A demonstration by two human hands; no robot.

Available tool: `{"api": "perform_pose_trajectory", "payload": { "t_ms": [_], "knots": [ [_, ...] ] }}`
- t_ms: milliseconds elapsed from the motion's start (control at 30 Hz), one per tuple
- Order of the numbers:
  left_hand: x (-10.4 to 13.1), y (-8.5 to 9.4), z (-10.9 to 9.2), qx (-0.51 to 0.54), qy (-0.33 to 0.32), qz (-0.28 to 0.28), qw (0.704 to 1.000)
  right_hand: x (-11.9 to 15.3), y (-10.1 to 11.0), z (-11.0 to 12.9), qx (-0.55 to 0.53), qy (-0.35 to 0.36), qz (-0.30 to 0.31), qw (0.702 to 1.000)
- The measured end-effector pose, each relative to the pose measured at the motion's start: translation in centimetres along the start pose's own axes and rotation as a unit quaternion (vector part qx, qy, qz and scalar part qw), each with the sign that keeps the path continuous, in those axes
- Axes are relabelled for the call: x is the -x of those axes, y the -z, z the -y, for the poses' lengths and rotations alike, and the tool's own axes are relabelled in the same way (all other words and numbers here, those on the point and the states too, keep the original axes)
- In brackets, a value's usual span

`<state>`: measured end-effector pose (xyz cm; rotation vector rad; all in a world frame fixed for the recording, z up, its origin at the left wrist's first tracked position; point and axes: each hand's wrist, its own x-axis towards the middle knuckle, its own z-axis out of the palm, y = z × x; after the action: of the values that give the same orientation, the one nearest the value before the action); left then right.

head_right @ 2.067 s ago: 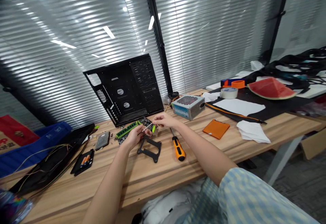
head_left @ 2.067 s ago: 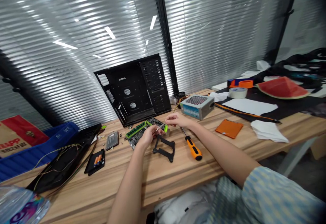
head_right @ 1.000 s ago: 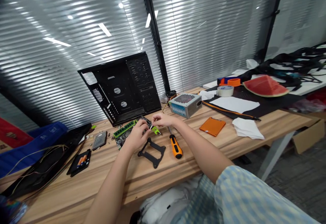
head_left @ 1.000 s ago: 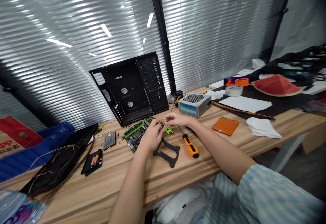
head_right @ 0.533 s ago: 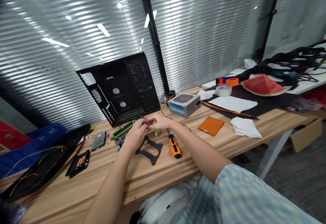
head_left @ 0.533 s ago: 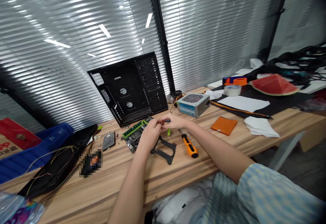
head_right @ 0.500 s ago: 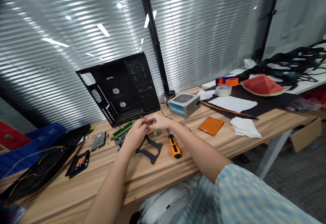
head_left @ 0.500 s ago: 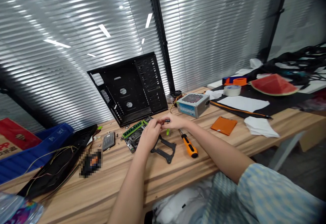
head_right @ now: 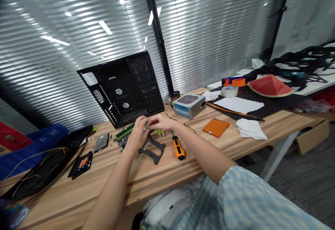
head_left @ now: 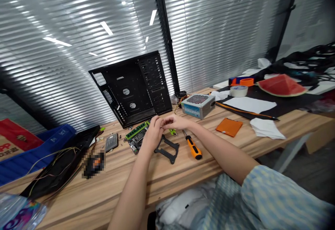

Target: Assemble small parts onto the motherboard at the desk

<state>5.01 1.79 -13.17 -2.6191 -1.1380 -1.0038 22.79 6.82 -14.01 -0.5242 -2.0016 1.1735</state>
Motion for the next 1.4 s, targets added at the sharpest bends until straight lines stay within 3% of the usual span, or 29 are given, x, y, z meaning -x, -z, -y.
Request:
{"api": "perform_pose_trajectory", "payload": {
  "t_ms": [133,233,400,500,667,1033,1400],
  "knots": [
    [-0.9,-0.1,0.1,0.043,-0.017,-0.024,0.999,-0.3,-0.2,-0.1,-0.01,0.003,-0.034,0.999],
    [-2.3,0.5,0.4,0.102,-0.008,0.001,0.995,-0.5,0.0,-0.2,-0.005,0.006,-0.071,0.997],
    [-6.1,3.7,0.8,0.225,0.136,0.125,0.957,-0.5,0.6,0.3,-0.001,-0.004,-0.124,0.992],
    [-8.2,5.6,0.8,0.27,0.145,0.238,0.922,-0.4,1.1,0.9,0.002,0.002,-0.144,0.99],
    [-9.6,6.6,0.4,0.318,0.116,0.203,0.919,-0.3,1.5,1.9,0.0,0.009,-0.17,0.985],
    [-9.3,8.0,-0.2,0.32,0.136,0.094,0.933,0.1,2.2,2.5,-0.094,0.033,-0.236,0.967],
    [-9.3,7.5,0.4,0.337,0.164,0.093,0.922,0.0,0.9,2.3,-0.105,0.033,-0.181,0.977]
  ]
}}
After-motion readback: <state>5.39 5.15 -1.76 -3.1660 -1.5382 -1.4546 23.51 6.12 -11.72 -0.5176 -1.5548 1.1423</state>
